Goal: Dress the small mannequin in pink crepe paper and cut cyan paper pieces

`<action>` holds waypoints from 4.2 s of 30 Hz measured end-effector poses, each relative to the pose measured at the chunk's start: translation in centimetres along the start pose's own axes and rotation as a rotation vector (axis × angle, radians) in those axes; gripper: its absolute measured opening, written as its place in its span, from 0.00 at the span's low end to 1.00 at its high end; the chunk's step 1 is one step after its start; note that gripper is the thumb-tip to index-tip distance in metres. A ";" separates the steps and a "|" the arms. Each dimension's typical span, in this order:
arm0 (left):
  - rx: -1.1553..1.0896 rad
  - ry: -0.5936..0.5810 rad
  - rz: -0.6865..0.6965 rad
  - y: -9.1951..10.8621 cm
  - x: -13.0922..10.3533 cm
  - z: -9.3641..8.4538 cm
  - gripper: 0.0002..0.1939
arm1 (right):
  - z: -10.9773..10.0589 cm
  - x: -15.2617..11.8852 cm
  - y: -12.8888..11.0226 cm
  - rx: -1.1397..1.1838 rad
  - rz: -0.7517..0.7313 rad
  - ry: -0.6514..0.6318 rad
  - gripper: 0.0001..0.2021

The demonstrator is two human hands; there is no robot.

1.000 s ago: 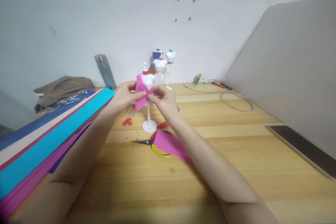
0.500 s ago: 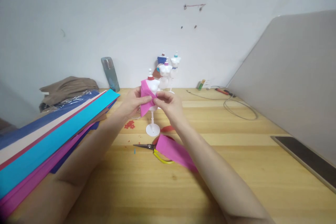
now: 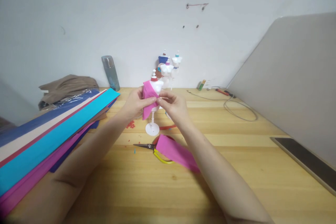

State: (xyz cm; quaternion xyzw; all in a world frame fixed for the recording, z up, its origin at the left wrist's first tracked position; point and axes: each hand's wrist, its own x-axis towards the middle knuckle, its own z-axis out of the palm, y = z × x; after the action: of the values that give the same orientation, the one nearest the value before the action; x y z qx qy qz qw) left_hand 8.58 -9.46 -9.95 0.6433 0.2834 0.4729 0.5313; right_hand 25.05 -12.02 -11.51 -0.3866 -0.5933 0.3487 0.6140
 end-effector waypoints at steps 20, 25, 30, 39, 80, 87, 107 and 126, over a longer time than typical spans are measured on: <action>0.109 0.001 0.231 2.8 0.4 -3.6 0.09 | -0.2 -0.1 0.3 0.006 0.025 -0.077 0.16; 0.122 0.030 0.261 3.1 0.1 -3.1 0.09 | 0.0 -0.2 0.0 -0.033 0.007 -0.094 0.16; 0.154 0.052 0.263 3.2 0.1 -3.0 0.09 | -0.1 -0.4 -0.5 -0.072 -0.010 -0.089 0.18; 0.172 0.101 0.261 3.6 -0.2 -2.5 0.09 | 0.4 -0.7 -1.2 -0.101 -0.001 -0.024 0.19; 0.194 0.095 0.296 3.3 0.0 -1.2 0.10 | -0.1 -0.2 -2.8 -0.122 0.000 -0.084 0.20; 0.209 0.118 0.295 3.2 0.0 -1.1 0.08 | -0.5 -0.2 -3.0 -0.267 -0.077 -0.127 0.18; 0.213 0.115 0.316 3.2 0.1 -1.1 0.10 | -1.7 0.1 -2.9 -0.375 -0.159 -0.235 0.13; 0.132 0.126 0.265 2.5 0.6 -1.4 0.08 | -1.6 0.4 -1.9 -0.242 0.030 -0.287 0.20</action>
State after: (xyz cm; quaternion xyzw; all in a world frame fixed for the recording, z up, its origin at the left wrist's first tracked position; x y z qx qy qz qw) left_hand 7.20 -9.03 -7.37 0.6776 0.2595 0.5586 0.4019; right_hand 26.63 -12.58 -9.65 -0.4126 -0.7066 0.3356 0.4668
